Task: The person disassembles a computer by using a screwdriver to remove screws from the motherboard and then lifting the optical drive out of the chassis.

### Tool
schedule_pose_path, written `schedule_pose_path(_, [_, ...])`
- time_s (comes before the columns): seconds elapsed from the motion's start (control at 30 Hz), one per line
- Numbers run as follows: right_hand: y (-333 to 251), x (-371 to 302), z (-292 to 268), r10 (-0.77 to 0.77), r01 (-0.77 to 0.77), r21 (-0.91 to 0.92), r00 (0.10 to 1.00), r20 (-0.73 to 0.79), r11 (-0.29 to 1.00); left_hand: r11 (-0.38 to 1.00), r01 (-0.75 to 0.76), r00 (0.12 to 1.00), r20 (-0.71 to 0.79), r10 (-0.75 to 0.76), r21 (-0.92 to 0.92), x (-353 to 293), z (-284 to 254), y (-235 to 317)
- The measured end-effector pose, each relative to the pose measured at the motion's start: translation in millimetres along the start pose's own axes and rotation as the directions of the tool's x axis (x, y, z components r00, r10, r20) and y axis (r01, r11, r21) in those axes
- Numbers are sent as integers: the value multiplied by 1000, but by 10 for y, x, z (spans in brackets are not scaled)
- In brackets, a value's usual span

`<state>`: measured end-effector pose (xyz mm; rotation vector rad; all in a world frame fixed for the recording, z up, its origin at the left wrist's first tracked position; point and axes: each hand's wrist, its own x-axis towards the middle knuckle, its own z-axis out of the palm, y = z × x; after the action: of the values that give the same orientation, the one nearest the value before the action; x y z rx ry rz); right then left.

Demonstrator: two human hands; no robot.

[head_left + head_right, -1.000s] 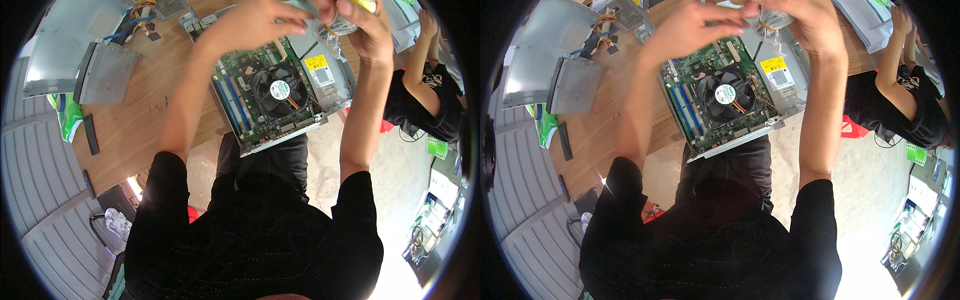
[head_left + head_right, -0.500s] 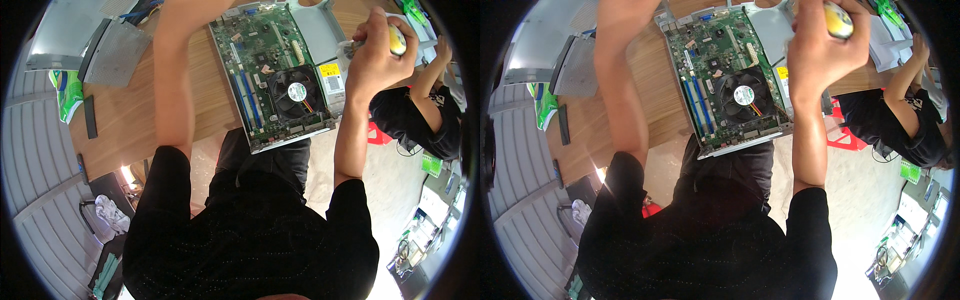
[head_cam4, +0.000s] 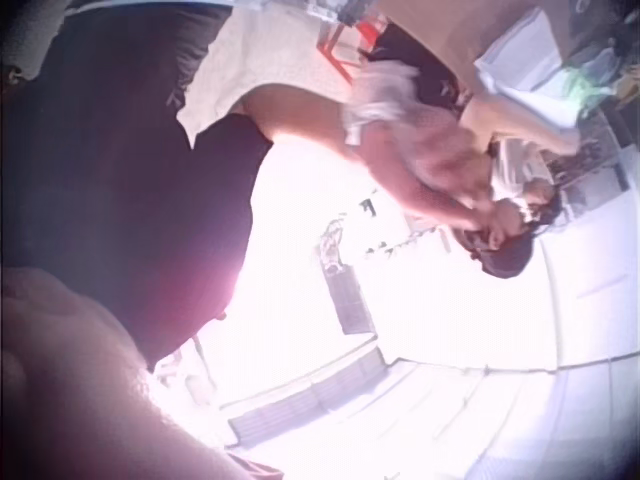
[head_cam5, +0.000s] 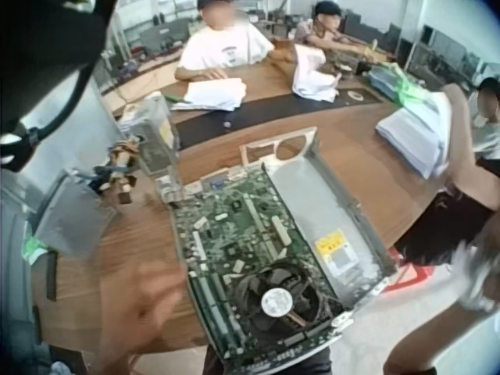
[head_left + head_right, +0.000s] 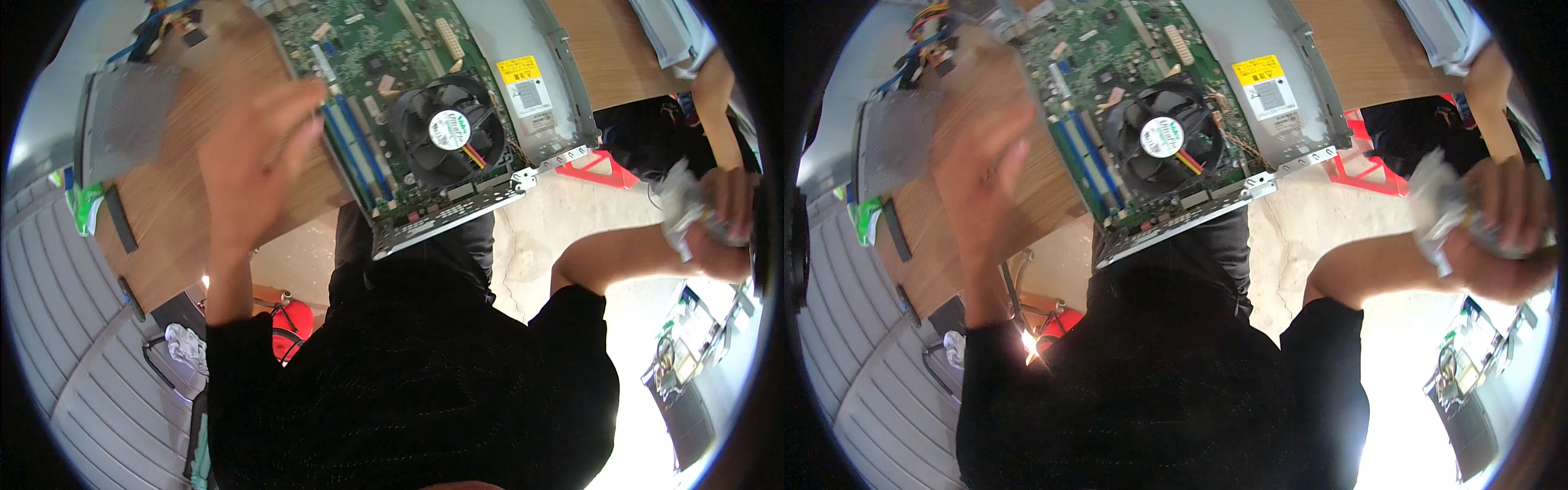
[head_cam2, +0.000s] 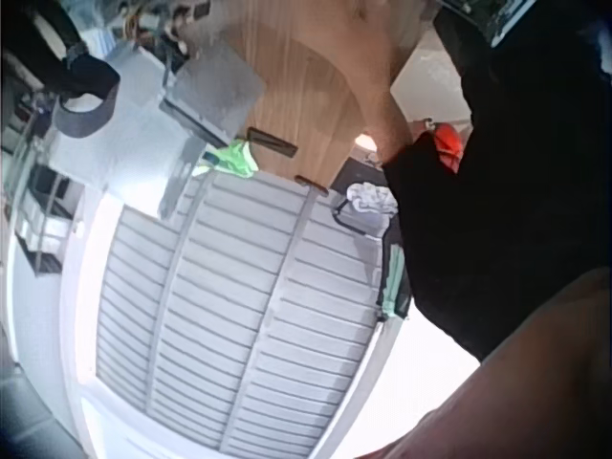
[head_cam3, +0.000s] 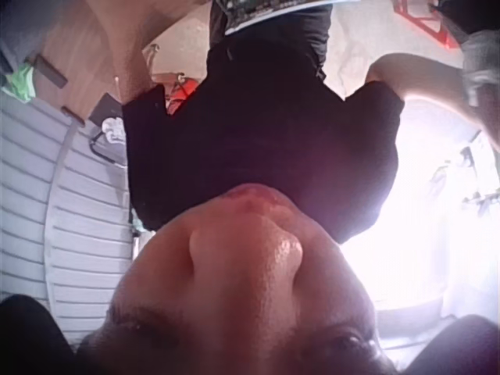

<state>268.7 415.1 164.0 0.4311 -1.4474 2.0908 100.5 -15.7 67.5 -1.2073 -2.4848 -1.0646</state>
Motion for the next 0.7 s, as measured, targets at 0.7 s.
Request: schedule_pose_path(0.7, [1251, -1519, 868, 920, -834, -428, 391, -12, 348, 739, 515, 854, -333, -399, 435, -827, -435, -546])
